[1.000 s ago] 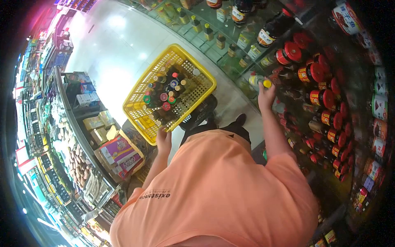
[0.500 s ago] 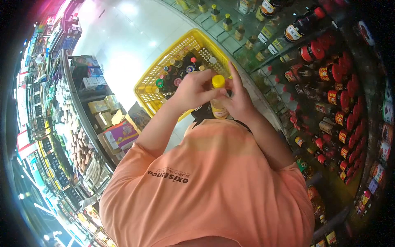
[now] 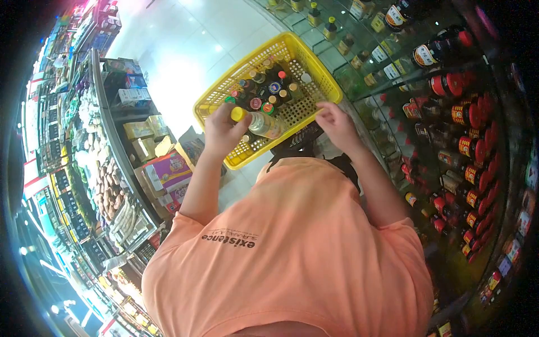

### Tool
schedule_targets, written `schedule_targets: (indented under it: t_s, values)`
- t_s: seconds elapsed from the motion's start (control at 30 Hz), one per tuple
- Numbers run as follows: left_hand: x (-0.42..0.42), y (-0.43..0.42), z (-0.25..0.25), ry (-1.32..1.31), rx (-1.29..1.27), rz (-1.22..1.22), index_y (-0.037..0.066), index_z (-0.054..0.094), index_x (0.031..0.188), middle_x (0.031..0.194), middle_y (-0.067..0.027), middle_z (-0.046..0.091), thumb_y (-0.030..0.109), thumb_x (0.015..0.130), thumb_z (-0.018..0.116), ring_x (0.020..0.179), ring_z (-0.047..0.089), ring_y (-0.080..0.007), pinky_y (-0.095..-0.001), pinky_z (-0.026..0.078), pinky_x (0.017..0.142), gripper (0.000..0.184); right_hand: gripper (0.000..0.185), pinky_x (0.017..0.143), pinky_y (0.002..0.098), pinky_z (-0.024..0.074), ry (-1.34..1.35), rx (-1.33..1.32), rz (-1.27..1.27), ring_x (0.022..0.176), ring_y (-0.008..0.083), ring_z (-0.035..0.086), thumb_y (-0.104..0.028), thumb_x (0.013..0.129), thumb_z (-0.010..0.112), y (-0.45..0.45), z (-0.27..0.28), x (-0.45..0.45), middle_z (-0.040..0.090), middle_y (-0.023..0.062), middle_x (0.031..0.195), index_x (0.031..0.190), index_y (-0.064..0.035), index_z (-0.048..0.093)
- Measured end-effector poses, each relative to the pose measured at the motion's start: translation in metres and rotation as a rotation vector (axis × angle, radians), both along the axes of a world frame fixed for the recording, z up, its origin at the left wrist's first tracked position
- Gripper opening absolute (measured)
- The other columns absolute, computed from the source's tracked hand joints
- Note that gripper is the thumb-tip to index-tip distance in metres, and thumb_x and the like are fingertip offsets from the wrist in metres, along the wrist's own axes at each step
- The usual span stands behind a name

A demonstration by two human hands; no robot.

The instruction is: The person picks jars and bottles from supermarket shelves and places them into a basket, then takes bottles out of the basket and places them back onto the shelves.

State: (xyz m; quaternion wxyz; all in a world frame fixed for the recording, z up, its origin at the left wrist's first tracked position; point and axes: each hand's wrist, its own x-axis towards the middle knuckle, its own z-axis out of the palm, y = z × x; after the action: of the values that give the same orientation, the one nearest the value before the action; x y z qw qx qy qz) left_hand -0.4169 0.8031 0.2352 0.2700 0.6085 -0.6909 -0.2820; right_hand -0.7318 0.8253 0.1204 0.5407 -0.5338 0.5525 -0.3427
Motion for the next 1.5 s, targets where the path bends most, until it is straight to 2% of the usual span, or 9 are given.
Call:
schedule_targets:
  t_s: [0.07,0.2,0.4,0.57,0.83,1.07,1.23,1.3,1.5]
  values:
    - [0.003,0.002,-0.023,-0.174,0.081,0.012,0.001,0.065,0.099,0.075,-0.0147,0.069,0.037,0.081,0.077,0.067,0.07,-0.0286,-0.0387,0.055,0.062,0.042,0.032,0.077,0.0295,0.0523,0.095,0.102,-0.032,0.084,0.0137,0.065,-0.019,0.093,0.068,0.022,-0.051,-0.033,0.07,0.0056,0.093,0.122,-0.0055,0.062]
    - [0.019,0.008,-0.106,-0.371,0.235,-0.019,0.004,0.063,0.098,0.085,-0.0188,0.07,0.04,0.083,0.07,0.081,0.068,-0.0392,-0.0485,0.054,0.072,0.04,0.032,0.073,0.0327,0.053,0.148,0.321,-0.146,0.078,0.0166,0.067,-0.021,0.093,0.068,0.087,-0.122,-0.092,0.07,0.0083,0.093,0.119,-0.0043,0.062]
    - [0.027,0.02,-0.223,-0.529,0.427,-0.095,0.01,0.061,0.109,0.098,-0.0187,0.072,0.045,0.082,0.07,0.093,0.069,-0.0395,-0.0513,0.054,0.08,0.045,0.037,0.069,0.0347,0.0537,0.248,0.563,-0.39,0.073,0.0202,0.068,-0.025,0.091,0.068,0.206,-0.186,-0.147,0.071,0.0114,0.094,0.12,-0.0028,0.062]
    - [0.02,0.015,-0.271,-0.702,0.6,-0.133,0.012,0.061,0.115,0.107,-0.0182,0.072,0.049,0.083,0.071,0.102,0.069,-0.0378,-0.0496,0.055,0.086,0.05,0.038,0.063,0.0335,0.0527,0.186,0.781,-0.61,0.072,0.0188,0.067,-0.027,0.092,0.067,0.283,-0.188,-0.155,0.069,0.01,0.093,0.121,-0.0042,0.062]
    - [0.006,0.01,-0.297,-0.852,0.651,-0.187,0.01,0.06,0.115,0.11,-0.0195,0.071,0.041,0.084,0.069,0.104,0.069,-0.0387,-0.0511,0.055,0.088,0.044,0.02,0.054,0.0284,0.0491,-0.071,0.812,-0.938,0.063,0.0126,0.062,-0.027,0.095,0.062,0.382,-0.176,-0.163,0.063,0.003,0.08,0.103,-0.0082,0.063]
    - [0.018,0.008,-0.325,-0.839,0.655,-0.15,0.007,0.061,0.116,0.111,-0.023,0.07,0.04,0.082,0.068,0.108,0.067,-0.0411,-0.0509,0.054,0.092,0.048,0.022,0.055,0.0285,0.0499,-0.262,0.781,-1.002,0.064,0.0125,0.061,-0.03,0.095,0.062,0.431,-0.213,-0.181,0.063,0.0032,0.082,0.107,-0.0115,0.061]
    - [0.004,0.017,-0.308,-0.799,0.583,-0.146,0.006,0.065,0.113,0.112,-0.0235,0.07,0.04,0.079,0.069,0.108,0.065,-0.0441,-0.0524,0.052,0.093,0.048,0.021,0.056,0.0269,0.0497,-0.037,0.83,-0.915,0.064,0.0116,0.058,-0.029,0.096,0.063,0.405,-0.199,-0.211,0.061,0.0027,0.081,0.108,-0.0114,0.061]
    - [-0.018,0.025,-0.27,-0.738,0.453,-0.079,0.007,0.066,0.109,0.108,-0.0209,0.071,0.039,0.08,0.068,0.103,0.067,-0.0417,-0.0519,0.053,0.089,0.043,0.023,0.058,0.0285,0.0509,-0.078,0.731,-0.903,0.065,0.0118,0.059,-0.029,0.095,0.064,0.407,-0.207,-0.23,0.062,0.003,0.082,0.108,-0.0103,0.061]
    - [-0.051,0.05,-0.253,-0.489,0.065,0.017,0.007,0.068,0.1,0.092,-0.015,0.072,0.024,0.089,0.066,0.084,0.069,-0.0354,-0.0458,0.054,0.073,0.019,0.027,0.054,0.0288,0.0503,0.008,0.559,-1.09,0.067,0.0138,0.063,-0.027,0.093,0.066,0.413,-0.203,-0.317,0.063,0.0042,0.085,0.112,-0.0091,0.06]
